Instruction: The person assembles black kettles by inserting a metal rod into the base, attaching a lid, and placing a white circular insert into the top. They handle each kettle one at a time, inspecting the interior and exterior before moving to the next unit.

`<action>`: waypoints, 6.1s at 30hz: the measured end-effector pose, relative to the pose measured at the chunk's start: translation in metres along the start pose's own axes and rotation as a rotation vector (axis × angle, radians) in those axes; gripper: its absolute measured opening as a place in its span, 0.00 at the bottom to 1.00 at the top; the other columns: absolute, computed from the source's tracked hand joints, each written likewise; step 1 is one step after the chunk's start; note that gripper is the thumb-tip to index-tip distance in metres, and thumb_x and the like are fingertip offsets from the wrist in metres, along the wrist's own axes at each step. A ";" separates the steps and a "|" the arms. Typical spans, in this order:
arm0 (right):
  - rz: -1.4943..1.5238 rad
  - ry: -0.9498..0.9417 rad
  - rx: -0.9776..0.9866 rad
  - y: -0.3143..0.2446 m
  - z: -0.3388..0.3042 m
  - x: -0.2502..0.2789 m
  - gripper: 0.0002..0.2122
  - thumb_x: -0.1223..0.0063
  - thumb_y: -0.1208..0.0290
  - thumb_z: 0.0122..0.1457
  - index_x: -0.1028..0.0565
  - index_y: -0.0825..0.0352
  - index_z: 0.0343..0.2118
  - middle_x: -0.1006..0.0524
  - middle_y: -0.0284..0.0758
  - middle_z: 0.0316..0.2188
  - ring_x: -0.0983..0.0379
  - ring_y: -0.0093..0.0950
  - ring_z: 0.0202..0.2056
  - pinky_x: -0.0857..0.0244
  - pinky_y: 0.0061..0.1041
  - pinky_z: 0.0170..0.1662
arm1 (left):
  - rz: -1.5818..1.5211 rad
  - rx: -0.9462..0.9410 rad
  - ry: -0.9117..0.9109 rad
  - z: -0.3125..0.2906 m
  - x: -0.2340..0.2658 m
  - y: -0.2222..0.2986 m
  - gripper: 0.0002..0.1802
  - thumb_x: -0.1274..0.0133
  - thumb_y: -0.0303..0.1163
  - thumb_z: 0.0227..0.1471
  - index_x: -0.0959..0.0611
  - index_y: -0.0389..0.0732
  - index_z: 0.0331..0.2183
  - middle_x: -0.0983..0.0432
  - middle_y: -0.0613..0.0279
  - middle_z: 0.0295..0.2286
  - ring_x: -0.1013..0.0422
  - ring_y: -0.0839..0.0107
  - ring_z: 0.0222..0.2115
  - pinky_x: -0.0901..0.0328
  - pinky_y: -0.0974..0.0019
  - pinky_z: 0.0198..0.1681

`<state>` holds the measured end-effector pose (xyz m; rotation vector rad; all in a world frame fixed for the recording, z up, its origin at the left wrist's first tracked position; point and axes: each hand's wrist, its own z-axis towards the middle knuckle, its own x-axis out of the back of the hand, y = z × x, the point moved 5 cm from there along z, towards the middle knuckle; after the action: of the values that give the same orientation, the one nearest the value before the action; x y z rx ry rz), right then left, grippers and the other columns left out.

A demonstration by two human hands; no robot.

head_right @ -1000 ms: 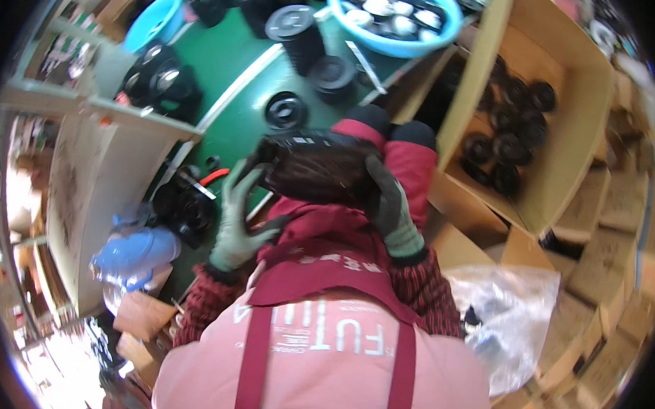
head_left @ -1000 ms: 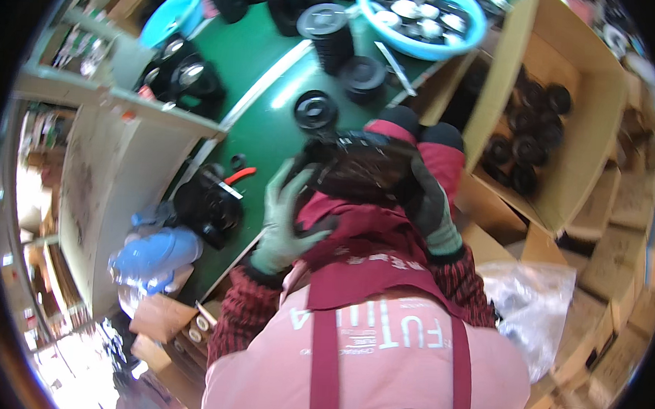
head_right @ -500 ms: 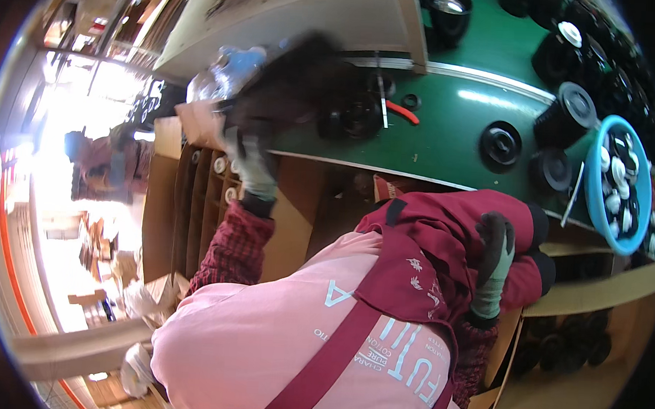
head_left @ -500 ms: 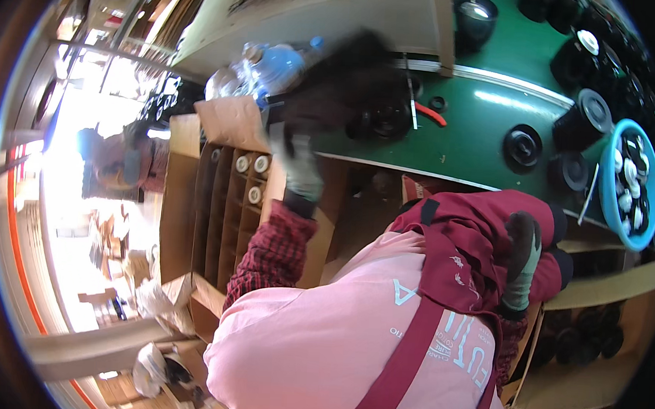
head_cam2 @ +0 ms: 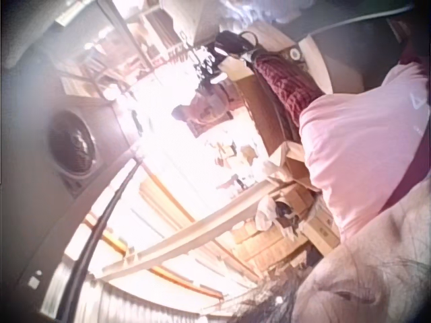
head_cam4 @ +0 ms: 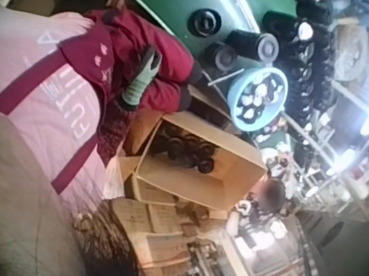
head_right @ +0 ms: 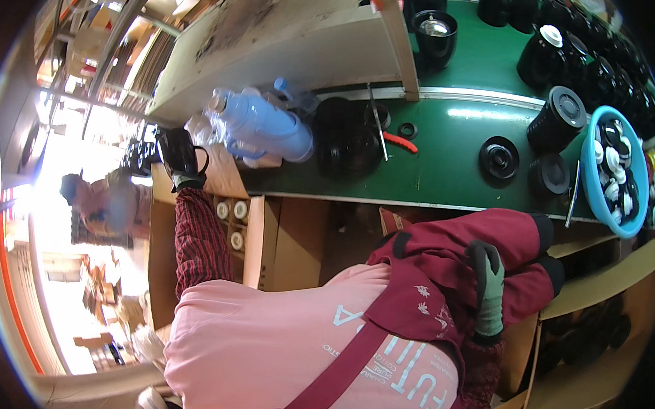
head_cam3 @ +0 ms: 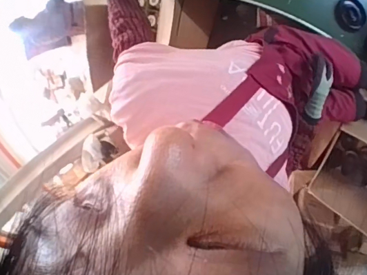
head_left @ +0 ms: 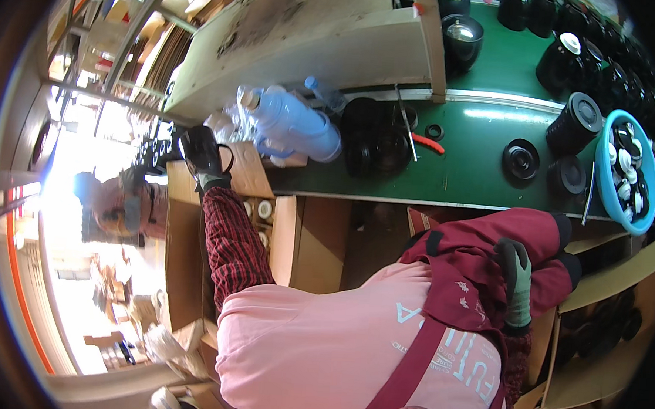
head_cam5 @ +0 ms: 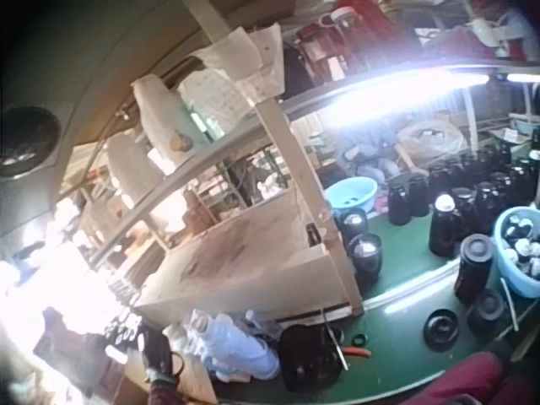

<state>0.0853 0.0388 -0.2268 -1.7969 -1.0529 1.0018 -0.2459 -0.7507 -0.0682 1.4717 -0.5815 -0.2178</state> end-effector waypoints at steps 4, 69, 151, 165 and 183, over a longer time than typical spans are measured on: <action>0.055 0.100 -0.038 0.025 -0.004 0.021 0.12 0.46 0.64 0.75 0.21 0.68 0.51 0.18 0.31 0.38 0.21 0.22 0.38 0.27 0.23 0.42 | 0.369 -0.179 -0.114 0.043 -0.064 0.022 0.27 0.45 0.42 0.67 0.19 0.32 0.57 0.19 0.47 0.51 0.23 0.51 0.52 0.30 0.50 0.58; -1.318 0.093 0.892 -0.195 0.060 -0.012 0.30 0.31 0.58 0.54 0.27 0.61 0.59 0.34 0.46 0.67 0.36 0.50 0.68 0.42 0.52 0.71 | 0.230 -2.153 -1.831 -0.666 -0.275 0.118 0.26 0.26 0.38 0.40 0.14 0.51 0.44 0.25 0.61 0.57 0.27 0.59 0.52 0.38 0.42 0.62; -0.158 0.411 0.723 -0.163 -0.031 0.050 0.43 0.43 0.44 0.65 0.42 0.66 0.75 0.40 0.46 0.72 0.47 0.42 0.74 0.57 0.42 0.76 | 0.124 -1.017 -2.336 -0.604 -0.276 -0.078 0.32 0.30 0.38 0.51 0.17 0.42 0.57 0.19 0.55 0.53 0.22 0.52 0.52 0.28 0.54 0.56; 0.098 0.439 0.737 -0.134 -0.010 0.089 0.30 0.51 0.51 0.76 0.36 0.68 0.71 0.29 0.39 0.65 0.28 0.29 0.61 0.37 0.29 0.67 | -0.047 -1.047 -2.131 -0.720 -0.246 0.087 0.38 0.24 0.39 0.42 0.15 0.31 0.54 0.14 0.47 0.42 0.17 0.55 0.40 0.25 0.60 0.46; -0.101 0.355 0.888 -0.155 -0.043 0.091 0.32 0.53 0.66 0.76 0.49 0.68 0.77 0.44 0.40 0.76 0.49 0.32 0.76 0.50 0.34 0.76 | 0.098 -0.387 -2.454 -0.732 -0.246 0.049 0.30 0.37 0.39 0.58 0.20 0.31 0.56 0.19 0.51 0.49 0.22 0.61 0.49 0.30 0.59 0.55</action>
<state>0.1123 0.1617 -0.0917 -1.1046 -0.3622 0.8493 -0.1030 0.0097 -0.0726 0.0262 -2.2293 -1.9738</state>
